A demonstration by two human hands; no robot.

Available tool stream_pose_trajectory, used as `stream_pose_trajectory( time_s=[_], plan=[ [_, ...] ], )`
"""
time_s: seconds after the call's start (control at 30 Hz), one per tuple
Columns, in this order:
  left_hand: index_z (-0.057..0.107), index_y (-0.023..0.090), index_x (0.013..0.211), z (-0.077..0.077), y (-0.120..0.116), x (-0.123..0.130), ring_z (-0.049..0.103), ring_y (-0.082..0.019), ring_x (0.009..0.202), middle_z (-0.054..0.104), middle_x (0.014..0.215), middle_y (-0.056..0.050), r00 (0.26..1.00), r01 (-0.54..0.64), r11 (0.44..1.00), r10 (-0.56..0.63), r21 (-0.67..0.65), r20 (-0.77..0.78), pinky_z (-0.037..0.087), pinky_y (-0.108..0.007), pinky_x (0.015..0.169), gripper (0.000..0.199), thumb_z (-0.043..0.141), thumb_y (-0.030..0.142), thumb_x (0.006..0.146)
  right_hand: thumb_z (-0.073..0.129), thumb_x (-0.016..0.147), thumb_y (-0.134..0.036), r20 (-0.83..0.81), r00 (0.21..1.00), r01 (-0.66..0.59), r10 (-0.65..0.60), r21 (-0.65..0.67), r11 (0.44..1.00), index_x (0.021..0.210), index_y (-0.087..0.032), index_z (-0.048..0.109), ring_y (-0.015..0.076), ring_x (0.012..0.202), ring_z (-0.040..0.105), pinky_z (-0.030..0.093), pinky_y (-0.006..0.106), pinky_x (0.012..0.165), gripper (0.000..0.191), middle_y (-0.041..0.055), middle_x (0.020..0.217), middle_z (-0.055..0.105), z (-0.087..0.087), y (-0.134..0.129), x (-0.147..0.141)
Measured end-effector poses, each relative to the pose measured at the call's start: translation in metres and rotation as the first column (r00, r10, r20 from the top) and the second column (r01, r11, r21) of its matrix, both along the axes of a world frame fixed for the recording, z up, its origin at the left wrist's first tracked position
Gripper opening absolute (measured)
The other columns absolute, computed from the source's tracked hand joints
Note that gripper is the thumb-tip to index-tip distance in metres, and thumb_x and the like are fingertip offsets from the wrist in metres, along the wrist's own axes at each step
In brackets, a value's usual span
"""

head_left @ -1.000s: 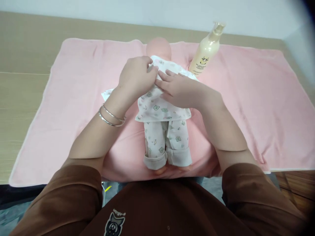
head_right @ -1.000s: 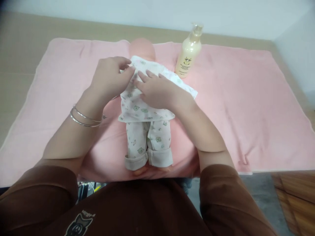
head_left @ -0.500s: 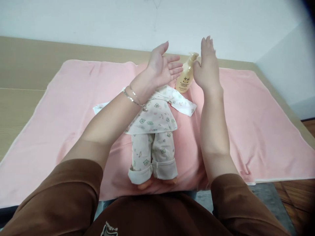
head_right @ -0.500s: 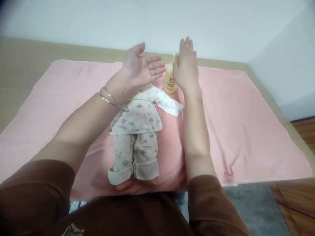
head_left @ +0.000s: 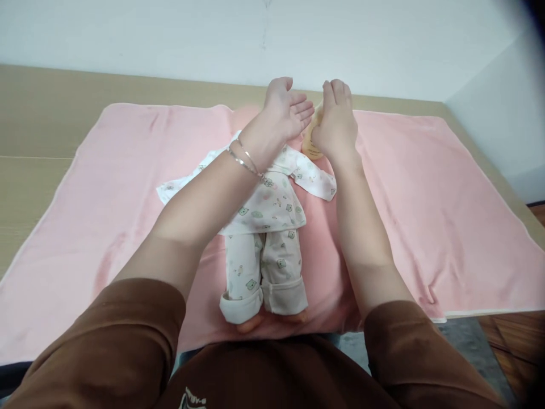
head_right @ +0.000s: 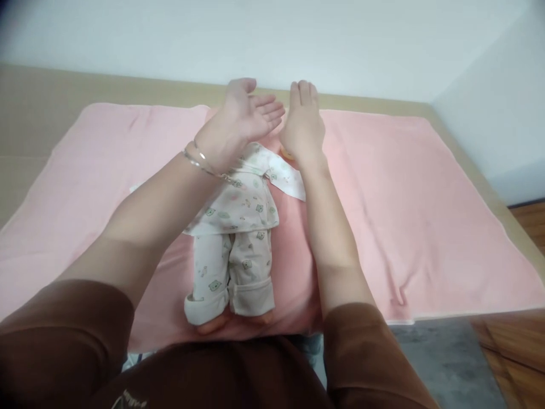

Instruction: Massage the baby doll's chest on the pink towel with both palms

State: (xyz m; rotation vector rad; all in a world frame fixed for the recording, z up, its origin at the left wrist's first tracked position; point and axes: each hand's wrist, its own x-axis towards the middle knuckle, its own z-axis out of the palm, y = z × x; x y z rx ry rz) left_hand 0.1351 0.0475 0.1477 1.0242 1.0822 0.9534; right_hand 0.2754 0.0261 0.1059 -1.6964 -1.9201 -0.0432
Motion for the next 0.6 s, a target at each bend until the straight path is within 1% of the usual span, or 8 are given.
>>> stream_pose_trajectory(
  time_s=[0.1,0.17,0.23,0.33,0.4,0.43,0.5,0.6],
  plan=[
    [0.052,0.015,0.149,0.003,-0.037,-0.022,0.066,-0.007,0.143,0.062,0.161,-0.005,0.998,-0.039,0.999,0.039,-0.011,0.047,0.059,-0.022,0.119,0.055,0.012,0.030,0.115,0.043,0.090,-0.013,0.013,1.000,0.006,-0.006,-0.022,1.000,0.170,-0.001,0.024,0.0266,0.171,0.012,0.027,0.049,0.138,0.083,0.0135,0.182,0.023,0.000,-0.002,-0.002],
    [0.054,0.018,0.148,0.001,-0.062,-0.043,0.065,-0.010,0.145,0.064,0.160,-0.004,1.000,-0.007,1.000,0.007,0.017,-0.005,0.060,-0.027,0.120,0.057,0.009,0.027,0.115,0.043,0.090,-0.011,0.016,1.000,-0.008,0.008,0.000,1.000,0.171,0.001,0.022,0.0304,0.172,0.010,0.021,0.053,0.140,0.084,0.0160,0.183,0.018,-0.002,-0.002,-0.003],
    [0.059,0.022,0.146,-0.003,-0.081,-0.067,0.065,-0.014,0.146,0.069,0.153,-0.004,0.988,0.046,0.993,-0.029,0.112,-0.152,0.063,-0.034,0.116,0.060,0.008,0.024,0.114,0.044,0.089,-0.007,0.053,0.998,0.017,-0.018,0.016,1.000,0.171,0.002,0.021,0.0363,0.173,0.010,0.016,0.061,0.140,0.086,0.0179,0.184,0.016,-0.003,-0.001,-0.006],
    [0.062,0.028,0.148,-0.006,-0.097,-0.100,0.068,-0.022,0.143,0.075,0.142,-0.006,0.908,0.110,0.961,0.007,0.254,-0.419,0.066,-0.041,0.109,0.052,0.022,0.033,0.116,0.046,0.086,-0.002,0.148,0.984,0.111,-0.104,-0.039,0.993,0.172,-0.001,0.018,0.0398,0.173,0.008,0.012,0.067,0.140,0.091,0.0170,0.185,0.009,0.002,-0.004,-0.013],
    [0.063,0.031,0.150,-0.003,-0.103,-0.114,0.070,-0.023,0.140,0.077,0.136,-0.006,0.874,0.095,0.958,0.049,0.269,-0.484,0.067,-0.042,0.106,0.050,0.026,0.036,0.116,0.047,0.085,-0.002,0.169,0.969,0.200,-0.182,-0.097,0.975,0.173,-0.003,0.017,0.0397,0.173,0.006,0.012,0.066,0.141,0.093,0.0150,0.185,0.006,0.009,-0.012,-0.023],
    [0.064,0.031,0.147,0.000,-0.107,-0.117,0.071,-0.021,0.139,0.078,0.134,-0.005,0.901,0.052,0.970,0.056,0.236,-0.431,0.067,-0.041,0.107,0.052,0.023,0.035,0.116,0.047,0.086,-0.003,0.153,0.967,0.219,-0.202,-0.108,0.970,0.173,-0.004,0.018,0.0400,0.173,0.005,0.012,0.064,0.142,0.092,0.0155,0.185,0.005,0.013,-0.018,-0.031],
    [0.069,0.025,0.138,0.009,-0.113,-0.119,0.072,-0.016,0.136,0.079,0.132,-0.004,0.985,-0.050,0.995,0.064,0.088,-0.159,0.065,-0.035,0.110,0.059,0.015,0.030,0.115,0.045,0.092,-0.004,0.101,0.981,0.175,-0.166,-0.082,0.981,0.173,-0.002,0.019,0.0397,0.173,0.003,0.010,0.060,0.143,0.086,0.0198,0.184,0.005,0.020,-0.034,-0.050],
    [0.069,0.015,0.129,0.024,-0.121,-0.122,0.073,-0.014,0.135,0.080,0.127,-0.005,0.965,-0.103,0.987,0.129,-0.121,0.229,0.063,-0.030,0.110,0.065,0.008,0.032,0.116,0.035,0.105,-0.010,0.030,0.994,-0.107,0.107,-0.016,0.994,0.174,-0.001,0.015,0.0288,0.174,0.002,0.011,0.049,0.145,0.073,0.0226,0.184,0.002,0.022,-0.061,-0.084]
  ],
)
